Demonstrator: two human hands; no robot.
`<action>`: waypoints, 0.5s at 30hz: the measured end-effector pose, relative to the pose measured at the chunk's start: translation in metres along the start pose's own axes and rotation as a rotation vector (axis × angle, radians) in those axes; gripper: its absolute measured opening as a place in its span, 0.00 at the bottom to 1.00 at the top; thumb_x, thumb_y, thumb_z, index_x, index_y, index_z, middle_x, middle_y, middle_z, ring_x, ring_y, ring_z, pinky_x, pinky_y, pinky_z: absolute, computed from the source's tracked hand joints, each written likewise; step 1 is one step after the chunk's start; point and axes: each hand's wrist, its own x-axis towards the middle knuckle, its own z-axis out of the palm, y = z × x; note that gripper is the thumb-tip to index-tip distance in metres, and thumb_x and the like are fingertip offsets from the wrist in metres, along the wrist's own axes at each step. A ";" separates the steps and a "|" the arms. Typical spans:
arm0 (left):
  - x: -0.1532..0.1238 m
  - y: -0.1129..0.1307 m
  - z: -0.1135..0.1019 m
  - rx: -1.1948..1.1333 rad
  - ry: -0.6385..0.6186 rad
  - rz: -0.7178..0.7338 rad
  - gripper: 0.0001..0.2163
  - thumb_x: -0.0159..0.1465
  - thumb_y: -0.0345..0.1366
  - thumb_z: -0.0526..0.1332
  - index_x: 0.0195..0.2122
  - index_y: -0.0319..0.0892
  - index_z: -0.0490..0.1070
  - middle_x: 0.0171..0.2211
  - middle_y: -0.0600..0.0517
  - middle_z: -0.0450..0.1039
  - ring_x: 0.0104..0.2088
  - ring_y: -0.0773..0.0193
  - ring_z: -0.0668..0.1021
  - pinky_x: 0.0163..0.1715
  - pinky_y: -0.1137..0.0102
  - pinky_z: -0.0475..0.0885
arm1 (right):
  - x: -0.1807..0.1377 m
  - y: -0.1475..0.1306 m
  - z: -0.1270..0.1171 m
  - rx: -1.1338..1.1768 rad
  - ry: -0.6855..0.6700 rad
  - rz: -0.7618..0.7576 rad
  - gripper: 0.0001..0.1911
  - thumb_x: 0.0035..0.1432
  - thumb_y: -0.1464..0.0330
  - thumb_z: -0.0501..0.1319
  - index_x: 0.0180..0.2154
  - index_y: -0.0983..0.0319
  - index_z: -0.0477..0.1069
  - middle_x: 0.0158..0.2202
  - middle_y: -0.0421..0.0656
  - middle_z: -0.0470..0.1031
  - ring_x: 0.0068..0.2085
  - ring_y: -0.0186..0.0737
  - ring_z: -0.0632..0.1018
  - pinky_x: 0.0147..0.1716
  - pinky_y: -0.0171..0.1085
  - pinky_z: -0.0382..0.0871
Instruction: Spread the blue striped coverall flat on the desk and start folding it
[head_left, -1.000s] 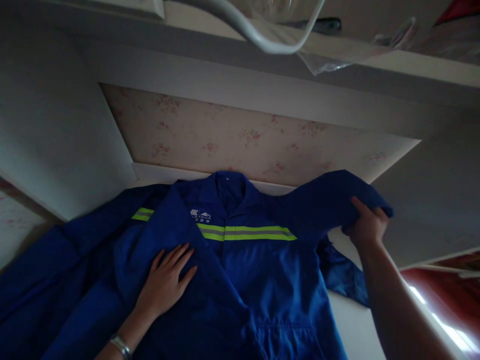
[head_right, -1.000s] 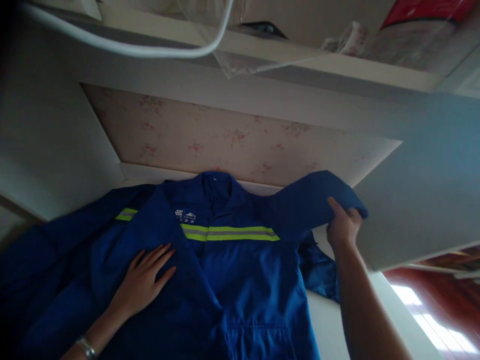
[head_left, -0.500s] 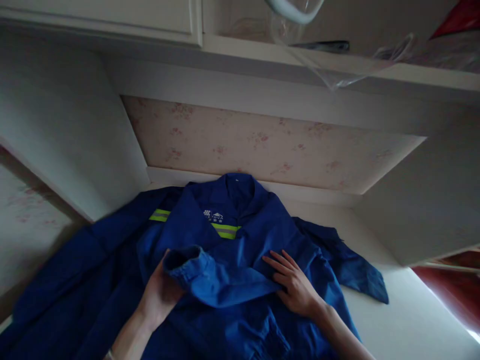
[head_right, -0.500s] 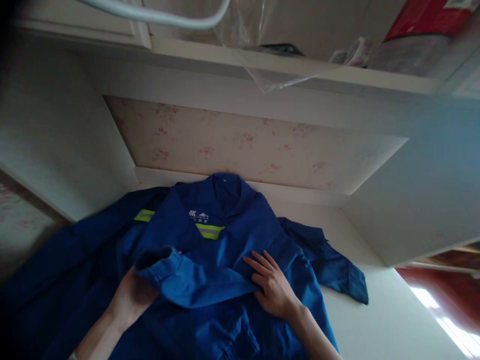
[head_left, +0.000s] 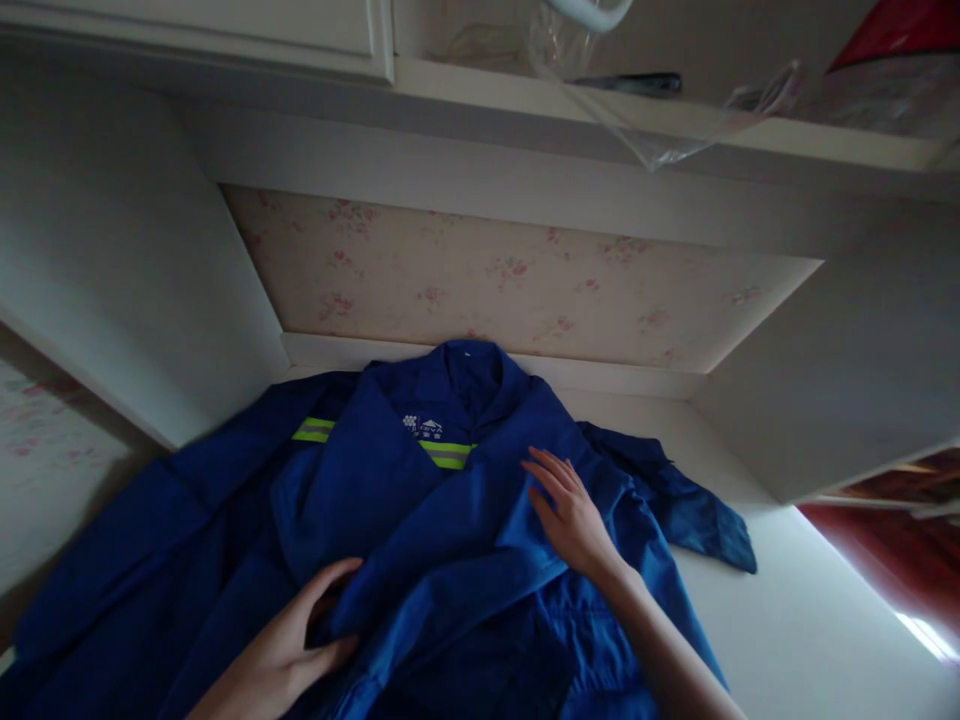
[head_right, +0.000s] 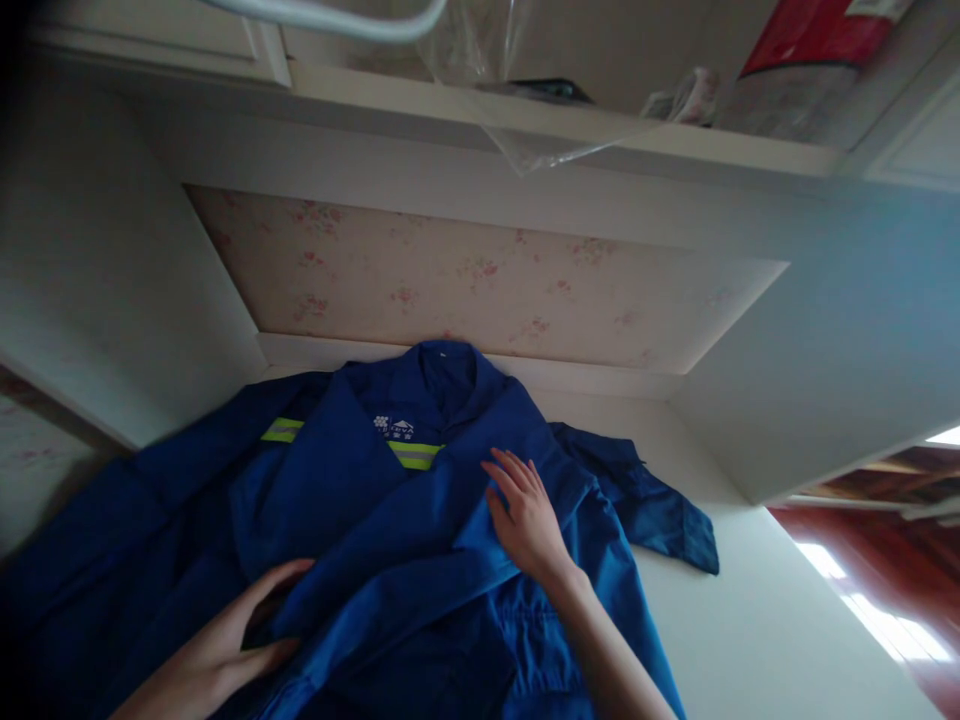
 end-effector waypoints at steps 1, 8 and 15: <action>-0.001 -0.002 0.000 0.002 0.000 0.003 0.34 0.50 0.49 0.73 0.58 0.52 0.69 0.62 0.48 0.68 0.63 0.47 0.67 0.64 0.55 0.61 | 0.005 -0.009 0.019 -0.042 0.064 0.051 0.23 0.68 0.63 0.49 0.61 0.58 0.65 0.66 0.50 0.62 0.68 0.54 0.58 0.65 0.66 0.45; 0.016 -0.025 -0.013 -0.169 0.286 -0.011 0.26 0.47 0.42 0.71 0.49 0.48 0.75 0.56 0.48 0.74 0.61 0.43 0.70 0.57 0.55 0.70 | -0.018 -0.107 0.084 0.089 -0.449 -0.334 0.33 0.69 0.52 0.49 0.68 0.61 0.52 0.71 0.53 0.44 0.71 0.56 0.46 0.67 0.63 0.37; 0.016 -0.035 -0.019 -0.030 0.335 0.013 0.23 0.46 0.46 0.71 0.44 0.48 0.78 0.49 0.49 0.79 0.57 0.42 0.74 0.55 0.56 0.72 | -0.069 -0.101 0.040 0.682 -0.951 -0.518 0.23 0.68 0.55 0.53 0.63 0.47 0.62 0.65 0.37 0.64 0.67 0.42 0.62 0.69 0.47 0.46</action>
